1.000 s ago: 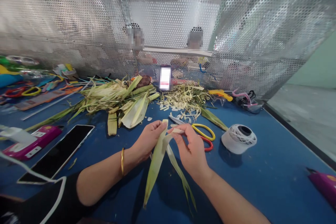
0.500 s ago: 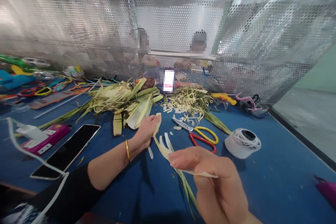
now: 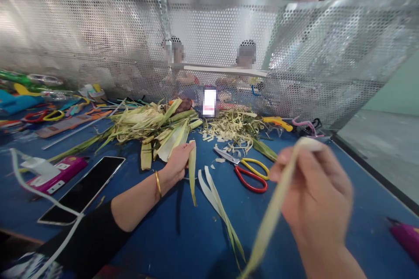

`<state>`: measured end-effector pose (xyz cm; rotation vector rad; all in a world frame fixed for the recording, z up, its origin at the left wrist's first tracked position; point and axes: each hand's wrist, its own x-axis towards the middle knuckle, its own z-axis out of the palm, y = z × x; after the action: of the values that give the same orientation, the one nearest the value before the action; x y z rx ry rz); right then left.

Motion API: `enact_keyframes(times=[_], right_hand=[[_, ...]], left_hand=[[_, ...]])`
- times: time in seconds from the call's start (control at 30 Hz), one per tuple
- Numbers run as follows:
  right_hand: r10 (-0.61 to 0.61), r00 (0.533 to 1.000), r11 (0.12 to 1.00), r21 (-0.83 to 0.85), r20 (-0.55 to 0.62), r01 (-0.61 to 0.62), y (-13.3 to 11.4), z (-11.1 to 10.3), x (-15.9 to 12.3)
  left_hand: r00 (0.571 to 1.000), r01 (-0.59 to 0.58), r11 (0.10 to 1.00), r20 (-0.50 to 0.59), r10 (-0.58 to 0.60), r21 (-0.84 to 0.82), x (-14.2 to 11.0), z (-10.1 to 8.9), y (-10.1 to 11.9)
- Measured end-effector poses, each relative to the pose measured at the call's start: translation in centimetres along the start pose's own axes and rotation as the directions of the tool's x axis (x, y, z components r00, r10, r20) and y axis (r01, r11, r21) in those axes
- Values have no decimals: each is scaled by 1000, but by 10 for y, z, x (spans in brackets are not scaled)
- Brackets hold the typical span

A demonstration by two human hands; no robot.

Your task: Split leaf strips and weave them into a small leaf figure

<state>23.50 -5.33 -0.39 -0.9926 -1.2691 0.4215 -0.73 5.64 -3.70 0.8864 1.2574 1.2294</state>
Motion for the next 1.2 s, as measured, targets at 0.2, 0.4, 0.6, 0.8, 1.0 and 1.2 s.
enact_keyframes(times=[0.2, 0.4, 0.6, 0.8, 1.0, 1.2], right_hand=[[697, 684, 606, 333, 217, -723, -3, 57, 25], [695, 620, 613, 150, 364, -776, 8, 75, 8], [644, 696, 743, -43, 318, -668, 13, 82, -2], [521, 792, 851, -129, 318, -509, 14, 81, -2], [467, 835, 884, -172, 292, -434, 17, 82, -4], [443, 838, 897, -168, 318, -410, 20, 81, -5]], left_hand=[[960, 83, 996, 268, -86, 22, -32, 10, 10], [856, -31, 988, 514, -52, 152, -56, 16, 6], [862, -13, 992, 504, -54, 127, -59, 18, 8], [912, -37, 997, 411, 6, 67, -59, 20, 8], [898, -5, 992, 437, -50, 123, -60, 20, 10], [905, -15, 987, 422, -55, 160, -61, 21, 11]])
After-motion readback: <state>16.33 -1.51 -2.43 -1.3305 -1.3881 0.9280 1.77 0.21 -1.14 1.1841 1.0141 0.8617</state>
